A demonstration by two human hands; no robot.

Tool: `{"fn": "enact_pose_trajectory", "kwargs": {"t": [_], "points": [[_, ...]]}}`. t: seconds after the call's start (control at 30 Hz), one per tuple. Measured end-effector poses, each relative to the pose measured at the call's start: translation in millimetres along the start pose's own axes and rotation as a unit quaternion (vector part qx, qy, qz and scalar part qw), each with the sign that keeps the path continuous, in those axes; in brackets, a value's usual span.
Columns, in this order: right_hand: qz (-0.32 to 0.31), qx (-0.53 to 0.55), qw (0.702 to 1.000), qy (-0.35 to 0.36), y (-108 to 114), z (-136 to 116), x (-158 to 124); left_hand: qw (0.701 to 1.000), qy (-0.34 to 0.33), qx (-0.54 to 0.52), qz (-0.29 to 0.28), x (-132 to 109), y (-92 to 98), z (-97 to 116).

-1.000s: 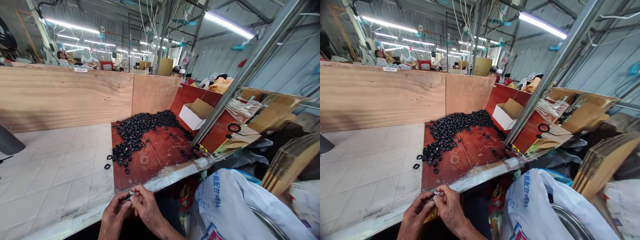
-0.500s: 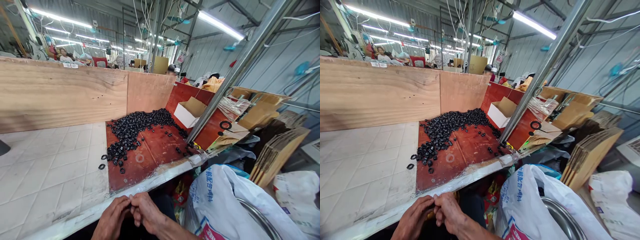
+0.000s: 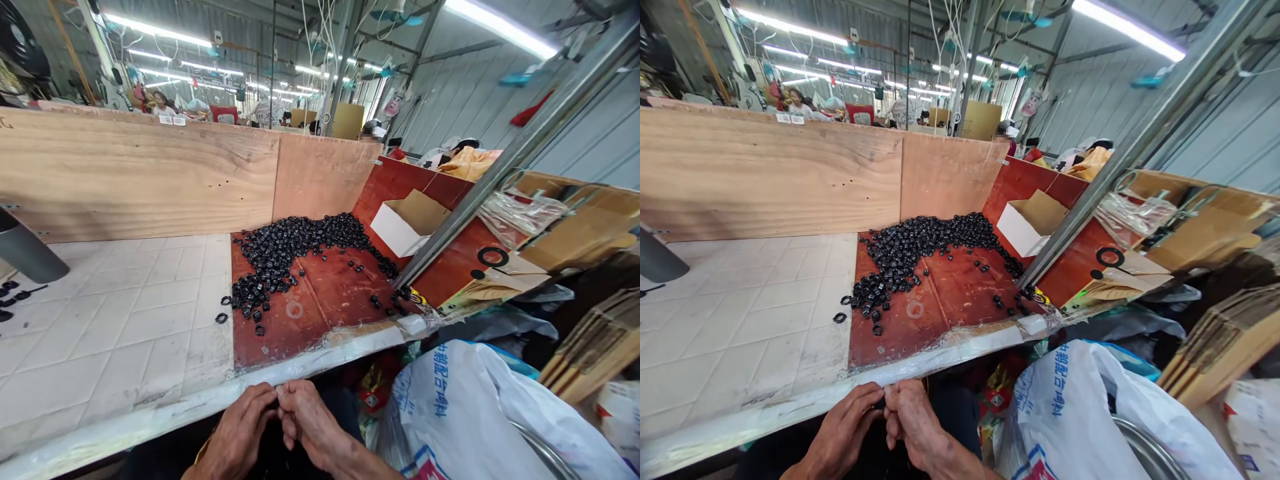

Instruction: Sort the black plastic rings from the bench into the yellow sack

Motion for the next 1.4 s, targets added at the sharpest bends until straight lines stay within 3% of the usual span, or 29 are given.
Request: {"fn": "enact_pose_trajectory", "kwargs": {"t": [0.17, 0.27, 0.33, 0.4, 0.43, 0.5, 0.57, 0.67, 0.77, 0.9, 1.03, 1.13, 1.27, 1.4], "points": [[0.010, 0.055, 0.989, -0.140, 7, 16, -4, 0.990, -0.109, 0.033, -0.082, -3, -8.7, 12], [-0.016, 0.073, 0.977, -0.202, 4, 31, -11, 0.983, -0.093, -0.017, -0.154, 7, -7.0, 23], [-0.046, -0.011, 0.981, -0.186, 6, 32, -12, 0.975, -0.083, -0.055, -0.199, 14, -1.9, 32], [-0.062, -0.171, 0.979, -0.090, 14, 11, -5, 0.969, -0.098, -0.054, -0.221, 21, 8.5, 38], [-0.048, -0.255, 0.966, -0.005, 20, -11, 2, 0.971, -0.097, -0.030, -0.217, 26, 16.1, 34], [0.024, -0.377, 0.903, 0.202, 37, -73, 15, 0.981, -0.064, 0.036, -0.180, 39, 35.1, 12], [0.118, -0.437, 0.816, 0.360, 61, -131, 32, 0.987, -0.011, 0.088, -0.134, 52, 53.7, -21], [0.228, -0.463, 0.748, 0.418, 113, -181, 87, 0.989, 0.011, 0.103, -0.105, 65, 63.9, -55], [0.309, -0.486, 0.717, 0.393, 161, -205, 150, 0.991, -0.011, 0.104, -0.085, 72, 61.3, -64], [0.299, -0.487, 0.724, 0.386, 185, -237, 215, 0.989, -0.040, 0.122, -0.067, 69, 55.0, -64], [0.300, -0.461, 0.752, 0.364, 189, -282, 267, 0.987, -0.050, 0.149, -0.034, 67, 57.7, -66], [0.310, -0.458, 0.765, 0.329, 185, -307, 303, 0.988, -0.019, 0.142, -0.062, 70, 56.1, -67], [0.297, -0.490, 0.762, 0.300, 173, -315, 335, 0.987, 0.030, 0.117, -0.102, 75, 52.1, -69], [0.268, -0.513, 0.756, 0.307, 162, -308, 338, 0.987, 0.041, 0.109, -0.108, 68, 47.9, -73]]}}
Point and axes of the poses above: each hand's wrist, its own x-axis towards the middle knuckle, its own y-axis out of the back of the hand, z = x × y, the point moved 9 cm from there along x, towards the middle knuckle, and after that the axes turned 3 degrees about x, right-handed, at the moved point
